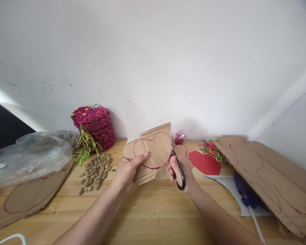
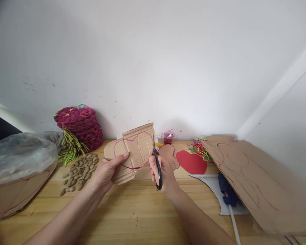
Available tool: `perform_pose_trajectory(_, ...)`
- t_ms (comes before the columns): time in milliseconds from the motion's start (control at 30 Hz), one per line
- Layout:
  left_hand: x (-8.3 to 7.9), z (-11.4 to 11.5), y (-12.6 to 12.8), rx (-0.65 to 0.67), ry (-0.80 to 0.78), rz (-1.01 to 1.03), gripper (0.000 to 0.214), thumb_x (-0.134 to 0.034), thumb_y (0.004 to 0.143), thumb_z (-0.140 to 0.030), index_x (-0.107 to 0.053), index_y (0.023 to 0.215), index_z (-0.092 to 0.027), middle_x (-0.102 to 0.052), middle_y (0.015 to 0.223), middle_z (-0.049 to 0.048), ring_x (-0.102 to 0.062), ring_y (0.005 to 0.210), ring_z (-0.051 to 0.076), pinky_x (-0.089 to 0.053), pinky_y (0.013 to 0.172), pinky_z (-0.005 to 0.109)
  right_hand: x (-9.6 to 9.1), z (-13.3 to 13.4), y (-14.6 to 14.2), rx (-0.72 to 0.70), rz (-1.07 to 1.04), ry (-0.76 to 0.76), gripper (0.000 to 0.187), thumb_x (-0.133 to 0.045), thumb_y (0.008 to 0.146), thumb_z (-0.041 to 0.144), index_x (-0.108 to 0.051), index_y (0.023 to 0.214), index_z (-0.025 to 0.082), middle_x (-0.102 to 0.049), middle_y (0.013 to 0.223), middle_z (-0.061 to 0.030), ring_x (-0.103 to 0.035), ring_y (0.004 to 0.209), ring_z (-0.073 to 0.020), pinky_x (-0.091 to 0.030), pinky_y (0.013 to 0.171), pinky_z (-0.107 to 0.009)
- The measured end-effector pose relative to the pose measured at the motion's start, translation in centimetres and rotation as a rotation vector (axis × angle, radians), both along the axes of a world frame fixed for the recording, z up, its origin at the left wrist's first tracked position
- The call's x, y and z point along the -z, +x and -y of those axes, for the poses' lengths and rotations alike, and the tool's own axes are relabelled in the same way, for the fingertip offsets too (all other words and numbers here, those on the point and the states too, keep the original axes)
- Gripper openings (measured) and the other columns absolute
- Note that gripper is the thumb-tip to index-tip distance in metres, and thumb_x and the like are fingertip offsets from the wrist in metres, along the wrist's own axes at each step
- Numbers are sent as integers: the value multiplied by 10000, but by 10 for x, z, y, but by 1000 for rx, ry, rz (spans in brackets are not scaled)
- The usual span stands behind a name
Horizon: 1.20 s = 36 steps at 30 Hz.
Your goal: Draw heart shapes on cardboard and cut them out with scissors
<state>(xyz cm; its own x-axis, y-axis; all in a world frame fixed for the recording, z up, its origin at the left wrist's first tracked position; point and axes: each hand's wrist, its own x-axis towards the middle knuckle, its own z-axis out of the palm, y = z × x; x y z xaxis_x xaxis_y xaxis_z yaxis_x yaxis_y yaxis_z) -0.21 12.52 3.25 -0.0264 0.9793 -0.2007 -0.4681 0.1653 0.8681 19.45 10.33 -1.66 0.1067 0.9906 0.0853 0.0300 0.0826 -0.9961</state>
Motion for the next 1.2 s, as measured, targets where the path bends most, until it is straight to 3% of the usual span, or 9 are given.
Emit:
perform_pose_trajectory(167, 2, -2, -2, 15, -41, -18, 486, -1004, 528, -283, -819, 944, -113, -826, 1048, 153, -790, 987, 325, -653, 884, 396, -2, 4, -2, -24, -19, -21, 649, -567, 848, 850, -476, 681, 230, -484, 525, 60, -449, 368, -75, -357, 356, -207)
perform_pose_trajectory(500, 1, -5, -5, 28, -53, -25, 421, -978, 584, -240, -814, 946, -100, -824, 1043, 167, -802, 934, 306, -661, 820, 349, -7, 10, -5, -17, 0, -24, 611, -566, 895, 788, -464, 690, 222, -443, 512, 76, -410, 344, -64, -330, 336, -184)
perform_pose_trajectory(900, -8, -11, -16, 42, -51, -70, 390, -994, 545, -233, -831, 872, -96, -830, 983, 157, -800, 811, 270, -664, 730, 307, -7, 13, -6, -5, 75, -48, 627, -558, 882, 811, -451, 672, 231, -465, 509, 69, -434, 326, -74, -336, 327, -199)
perform_pose_trajectory(1200, -14, -14, -24, 56, -77, -87, 320, -952, 600, -171, -826, 882, -88, -829, 941, 167, -801, 769, 272, -666, 712, 317, -14, 14, -12, 61, 89, -86, 648, -639, 781, 846, -427, 635, 251, -446, 465, 65, -405, 297, -91, -310, 298, -224)
